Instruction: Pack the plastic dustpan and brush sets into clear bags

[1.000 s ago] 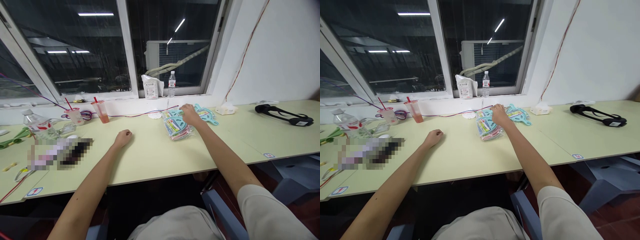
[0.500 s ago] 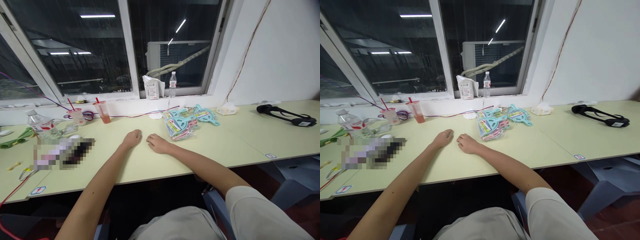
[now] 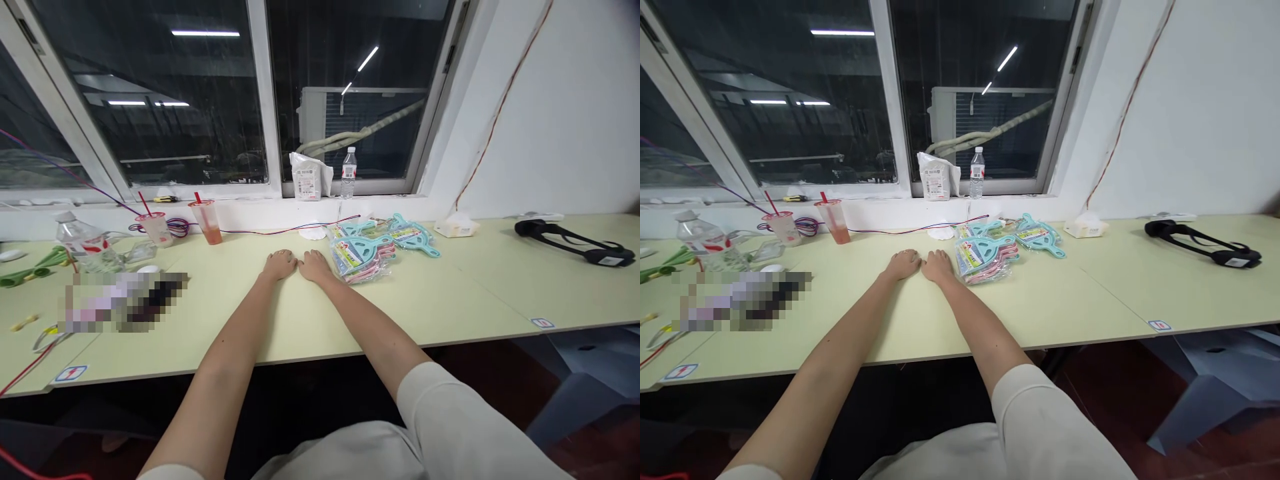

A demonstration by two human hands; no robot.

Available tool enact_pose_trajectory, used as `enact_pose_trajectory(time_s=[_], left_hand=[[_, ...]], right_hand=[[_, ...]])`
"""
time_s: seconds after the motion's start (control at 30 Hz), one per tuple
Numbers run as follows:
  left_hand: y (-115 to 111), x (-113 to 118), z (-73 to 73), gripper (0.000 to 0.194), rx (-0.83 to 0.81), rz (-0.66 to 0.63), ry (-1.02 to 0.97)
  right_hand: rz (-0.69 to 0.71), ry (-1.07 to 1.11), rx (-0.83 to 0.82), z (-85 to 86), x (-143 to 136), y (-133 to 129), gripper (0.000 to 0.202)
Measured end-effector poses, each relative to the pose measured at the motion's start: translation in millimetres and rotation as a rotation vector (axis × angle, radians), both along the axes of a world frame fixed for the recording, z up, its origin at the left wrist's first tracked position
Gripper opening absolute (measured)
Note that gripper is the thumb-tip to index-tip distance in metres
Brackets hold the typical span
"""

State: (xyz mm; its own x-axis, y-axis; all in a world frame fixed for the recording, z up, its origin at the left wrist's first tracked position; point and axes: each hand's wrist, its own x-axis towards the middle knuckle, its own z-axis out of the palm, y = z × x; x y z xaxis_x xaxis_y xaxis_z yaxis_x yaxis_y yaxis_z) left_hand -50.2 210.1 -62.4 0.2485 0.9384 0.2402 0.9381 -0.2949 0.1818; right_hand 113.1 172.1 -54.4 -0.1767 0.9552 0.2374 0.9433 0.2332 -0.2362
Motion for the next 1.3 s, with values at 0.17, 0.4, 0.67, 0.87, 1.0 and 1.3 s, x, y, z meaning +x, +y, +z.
enact_pose_trajectory(time_s=[0.17,0.4,0.67,0.87,1.0,1.3], left_hand=[[-8,-2,-5.0,0.042,0.021,-0.025,0.014],[-12,-1,-1.1,0.039,0.033,0.0,-0.004],[-11,0,-0.7,0.037,0.044,0.022,-0.019],[-12,1,0.1,0.037,0.053,0.023,-0.015],[-13,1,0.7,0.036,0.053,0.033,-0.011],[-13,1,0.7,0.037,0.049,0.033,-0.025]], right_hand=[[0.064,-0.045,0.023,-6.2,5,11,0.046],[0.116,-0.054,0.044,-9.7,12,11,0.041],[0.104,-0.03,0.057,-13.6,11,15,0.041],[0.098,-0.033,0.081,-16.1,12,16,0.041],[0.108,-0.035,0.081,-17.0,12,17,0.041],[0.114,-0.038,0.072,-18.7,13,18,0.042]])
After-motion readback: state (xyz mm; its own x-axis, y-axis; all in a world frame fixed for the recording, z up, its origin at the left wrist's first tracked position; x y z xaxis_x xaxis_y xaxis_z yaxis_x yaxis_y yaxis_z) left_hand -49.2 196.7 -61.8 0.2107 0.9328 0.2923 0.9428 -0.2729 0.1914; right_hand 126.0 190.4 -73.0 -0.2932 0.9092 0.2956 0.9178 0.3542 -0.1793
